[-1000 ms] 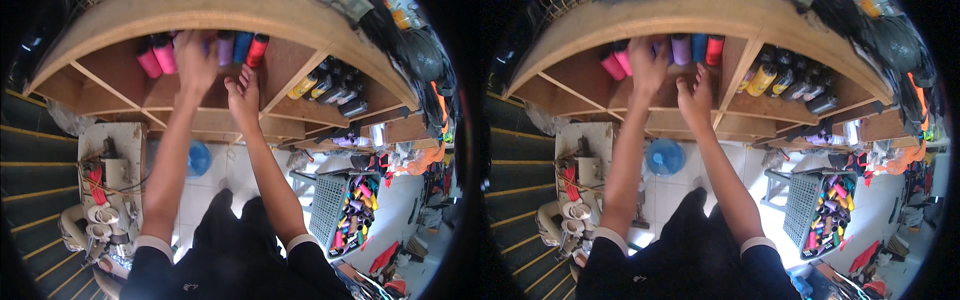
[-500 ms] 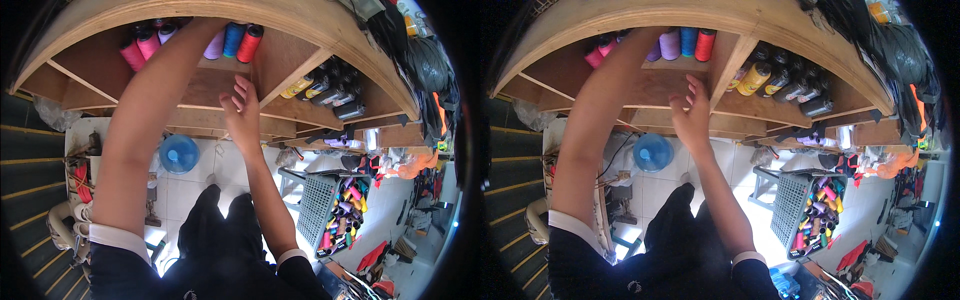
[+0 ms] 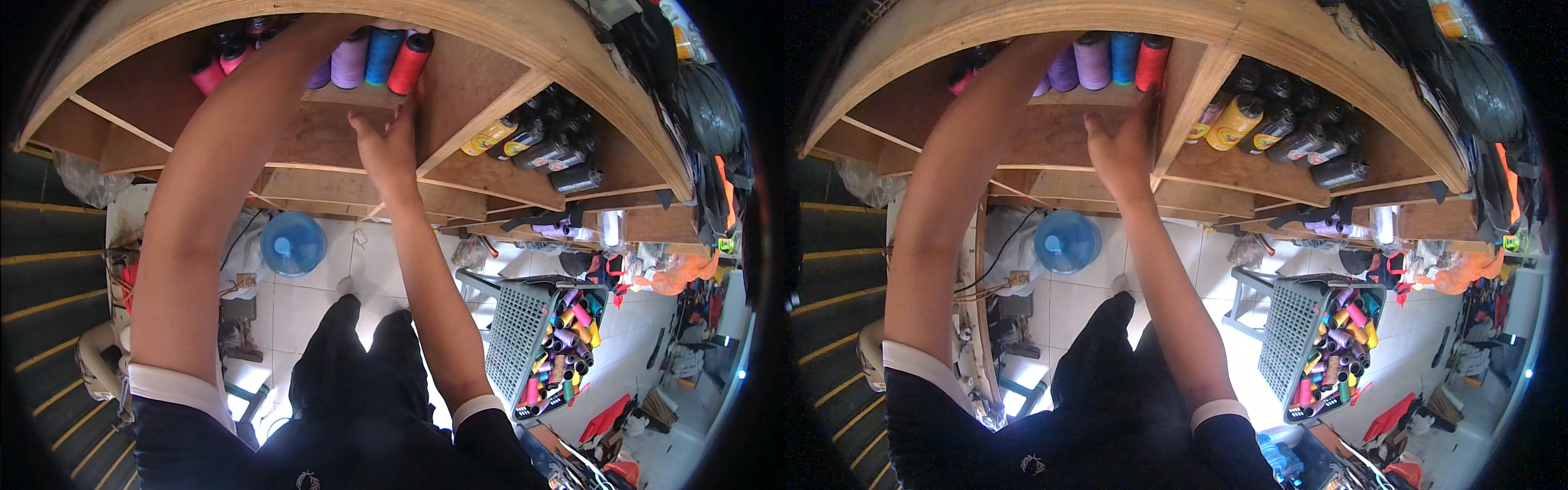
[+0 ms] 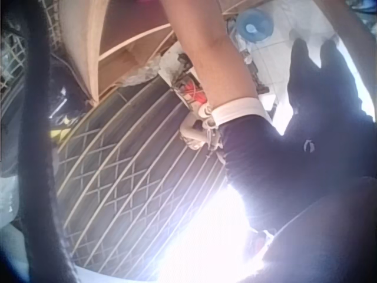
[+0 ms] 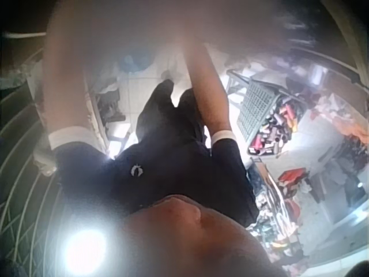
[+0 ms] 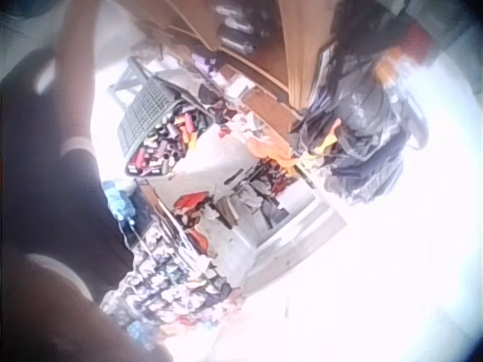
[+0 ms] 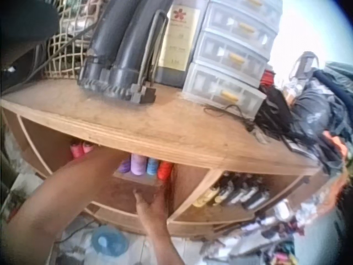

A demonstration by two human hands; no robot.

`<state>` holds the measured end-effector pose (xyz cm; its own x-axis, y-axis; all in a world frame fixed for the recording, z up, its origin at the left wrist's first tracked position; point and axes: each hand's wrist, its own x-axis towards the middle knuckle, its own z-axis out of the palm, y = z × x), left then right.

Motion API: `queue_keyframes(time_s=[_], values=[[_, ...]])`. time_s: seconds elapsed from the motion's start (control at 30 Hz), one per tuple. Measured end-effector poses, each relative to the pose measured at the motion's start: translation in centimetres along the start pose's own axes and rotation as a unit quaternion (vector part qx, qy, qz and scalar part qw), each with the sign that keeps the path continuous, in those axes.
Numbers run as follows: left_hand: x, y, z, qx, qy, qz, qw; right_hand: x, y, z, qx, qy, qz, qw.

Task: The person picks up colorful thread spools from a plastic basket on the floor and places them one by one into a wooden shelf unit. The person handles pink, purple, blue, red, and beige spools, arranging them in the shelf compartments.

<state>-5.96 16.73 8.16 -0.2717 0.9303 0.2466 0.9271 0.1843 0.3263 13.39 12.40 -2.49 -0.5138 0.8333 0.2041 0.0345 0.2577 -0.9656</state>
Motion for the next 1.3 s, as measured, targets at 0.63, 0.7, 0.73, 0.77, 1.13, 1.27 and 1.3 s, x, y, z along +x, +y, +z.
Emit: queue_keyframes(time_s=[0.63, 0.7, 0.73, 0.77, 1.13, 1.27, 1.3], values=[[-0.4, -0.3, -0.2, 0.005, -0.011, -0.005, 1.0, 2.1, 0.1, 0.5, 0.046, -0.014, -0.002, 0.999], [-0.1, -0.1, 0.3, 0.002, -0.015, 0.001, 1.0, 2.3, 0.3, 0.2, 0.038, -0.006, -0.01, 0.999], [0.0, 0.0, 0.5, 0.001, -0.017, 0.003, 1.0, 2.6, 0.7, 0.2, 0.033, -0.004, -0.021, 0.999], [0.2, -0.1, 0.7, -0.001, -0.014, 0.004, 1.0, 2.7, 0.9, 0.1, 0.035, 0.001, -0.026, 0.999], [-0.6, -0.4, 0.2, 0.008, -0.019, -0.004, 1.0, 2.5, 0.9, 0.6, 0.057, 0.002, 0.013, 0.998], [-0.3, -0.5, 0.3, 0.006, -0.022, 0.002, 1.0, 2.4, 1.3, 0.4, 0.06, 0.005, 0.022, 0.998], [-0.3, -0.5, 0.4, 0.006, -0.021, 0.001, 1.0, 2.4, 1.5, 0.4, 0.065, 0.007, 0.019, 0.998]])
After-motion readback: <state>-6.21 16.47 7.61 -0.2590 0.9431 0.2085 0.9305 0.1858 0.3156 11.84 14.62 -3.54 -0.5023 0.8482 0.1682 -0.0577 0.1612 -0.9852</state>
